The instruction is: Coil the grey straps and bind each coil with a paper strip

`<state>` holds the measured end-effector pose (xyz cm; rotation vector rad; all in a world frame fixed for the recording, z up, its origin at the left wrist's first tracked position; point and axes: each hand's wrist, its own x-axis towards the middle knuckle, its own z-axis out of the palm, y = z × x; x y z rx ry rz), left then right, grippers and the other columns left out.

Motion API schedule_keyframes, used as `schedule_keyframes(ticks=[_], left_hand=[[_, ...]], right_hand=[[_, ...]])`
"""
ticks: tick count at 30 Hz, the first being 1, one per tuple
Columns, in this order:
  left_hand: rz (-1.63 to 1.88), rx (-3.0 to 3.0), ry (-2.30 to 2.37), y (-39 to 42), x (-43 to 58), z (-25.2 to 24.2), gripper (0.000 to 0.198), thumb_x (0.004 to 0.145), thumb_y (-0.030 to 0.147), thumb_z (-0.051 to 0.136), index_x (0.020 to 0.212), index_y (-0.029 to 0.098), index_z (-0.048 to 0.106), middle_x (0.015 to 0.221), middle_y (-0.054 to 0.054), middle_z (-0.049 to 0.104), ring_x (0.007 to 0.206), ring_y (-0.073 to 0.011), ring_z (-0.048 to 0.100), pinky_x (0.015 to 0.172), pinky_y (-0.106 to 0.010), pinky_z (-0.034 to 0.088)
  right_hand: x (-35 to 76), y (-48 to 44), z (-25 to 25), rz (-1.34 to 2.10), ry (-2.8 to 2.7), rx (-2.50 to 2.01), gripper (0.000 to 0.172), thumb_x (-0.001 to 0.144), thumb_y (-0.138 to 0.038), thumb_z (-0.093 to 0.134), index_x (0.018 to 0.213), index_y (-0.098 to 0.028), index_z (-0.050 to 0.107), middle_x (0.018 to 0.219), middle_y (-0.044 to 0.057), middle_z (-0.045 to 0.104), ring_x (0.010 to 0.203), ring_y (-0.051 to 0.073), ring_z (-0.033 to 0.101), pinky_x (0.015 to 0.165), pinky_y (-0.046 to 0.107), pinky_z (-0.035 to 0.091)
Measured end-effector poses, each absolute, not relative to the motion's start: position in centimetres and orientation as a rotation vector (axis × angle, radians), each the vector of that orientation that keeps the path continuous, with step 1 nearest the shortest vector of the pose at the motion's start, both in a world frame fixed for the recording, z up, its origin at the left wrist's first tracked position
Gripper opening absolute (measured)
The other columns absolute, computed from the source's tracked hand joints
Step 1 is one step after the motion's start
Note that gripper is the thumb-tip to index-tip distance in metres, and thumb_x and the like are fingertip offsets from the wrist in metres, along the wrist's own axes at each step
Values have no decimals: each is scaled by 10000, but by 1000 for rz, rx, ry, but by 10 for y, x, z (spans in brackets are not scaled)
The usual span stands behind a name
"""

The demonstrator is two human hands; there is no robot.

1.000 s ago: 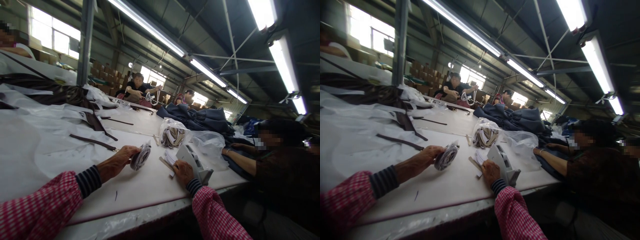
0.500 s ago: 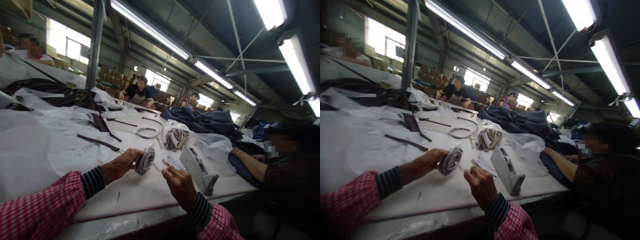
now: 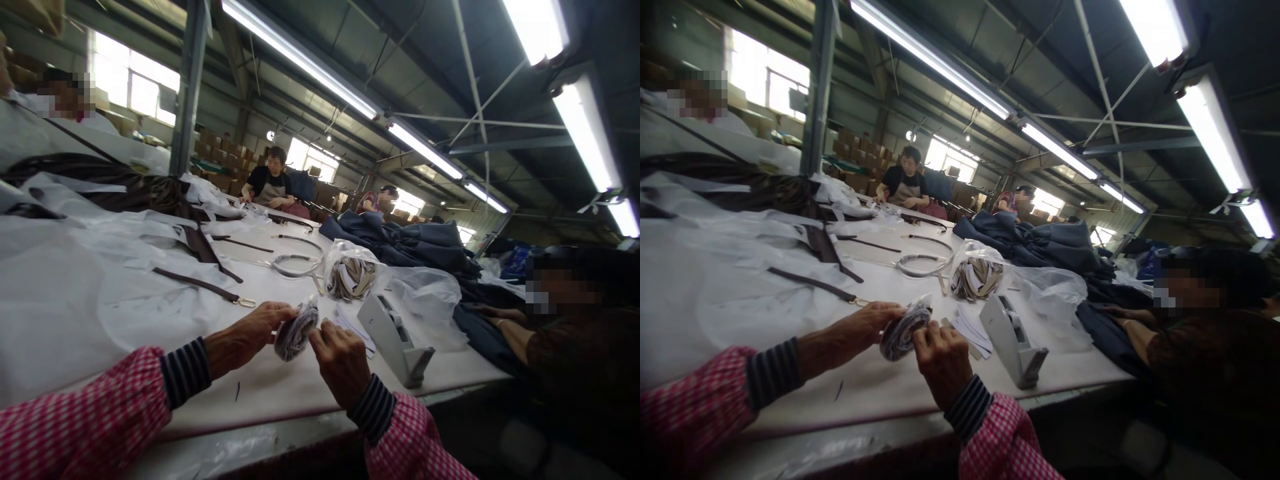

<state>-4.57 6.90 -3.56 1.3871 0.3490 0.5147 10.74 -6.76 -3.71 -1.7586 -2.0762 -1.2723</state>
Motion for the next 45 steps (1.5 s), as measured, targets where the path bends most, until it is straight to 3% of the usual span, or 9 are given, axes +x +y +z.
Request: schedule_keyframes(ticks=[15, 19, 22, 25, 26, 29, 36, 42, 45], left_hand=[[559, 1602, 460, 60, -43, -34, 460, 808, 634, 584, 764, 192, 464, 675, 41, 455, 620, -135, 403, 617, -278, 342], [628, 1846, 485, 63, -44, -28, 344, 836, 497, 576, 708, 199, 462, 650, 33, 433, 634, -156, 382, 611, -298, 298], [704, 2064, 444, 61, -46, -30, 232, 796, 327, 646, 685, 196, 490, 733, -4, 508, 776, -209, 431, 735, -346, 326], [736, 2452, 377, 53, -47, -44, 15, 830, 198, 592, 824, 194, 579, 944, -52, 611, 937, -265, 461, 854, -409, 336], [723, 2608, 352, 51, -47, -51, 67, 848, 164, 557, 891, 191, 600, 1009, -66, 628, 969, -277, 471, 867, -425, 344], [674, 2869, 297, 48, -46, -69, 173, 880, 126, 506, 1000, 186, 616, 1090, -85, 644, 1019, -289, 499, 874, -441, 378], [591, 2706, 256, 60, -48, -65, 45, 834, 183, 540, 851, 203, 577, 902, -52, 655, 884, -257, 562, 832, -396, 416], [649, 2444, 279, 58, -52, -56, 221, 834, 223, 521, 1051, 229, 482, 857, -5, 661, 728, -204, 600, 702, -322, 423], [722, 2274, 287, 59, -49, -60, 267, 815, 196, 502, 1067, 238, 423, 823, 15, 651, 699, -185, 602, 664, -292, 414]], right_hand=[[91, -56, -43, -1182, -1982, -1675, 165, 988, -80, 494, 904, -186, 588, 821, 54, 620, 709, 214, 568, 616, 348, 331], [99, -66, -42, -1013, -2082, -1552, 214, 1030, -94, 417, 953, -165, 604, 900, 69, 650, 735, 197, 583, 653, 326, 380], [106, -74, -47, -812, -2122, -1465, 207, 1033, -91, 434, 988, -167, 622, 1026, 79, 671, 824, 186, 616, 700, 301, 421], [110, -75, -58, -579, -2080, -1452, 180, 1017, -104, 496, 957, -182, 647, 1109, 76, 658, 849, 165, 625, 706, 270, 443], [111, -74, -63, -483, -2063, -1467, 160, 1007, -112, 527, 950, -185, 658, 1119, 75, 655, 842, 158, 629, 699, 259, 448], [114, -68, -71, -146, -2000, -1494, 114, 947, -103, 624, 936, -191, 696, 1040, 54, 665, 841, 153, 647, 713, 238, 465], [126, -54, -48, 432, -1762, -1541, 151, 804, -58, 724, 786, -200, 772, 815, 4, 688, 796, 156, 633, 758, 265, 452], [134, -39, -50, 705, -1574, -1619, 61, 736, -98, 692, 718, -149, 664, 623, -8, 649, 585, 144, 610, 558, 239, 468], [136, -30, -48, 808, -1528, -1624, 139, 681, -123, 705, 787, -165, 626, 627, -34, 642, 537, 133, 607, 492, 218, 466]])
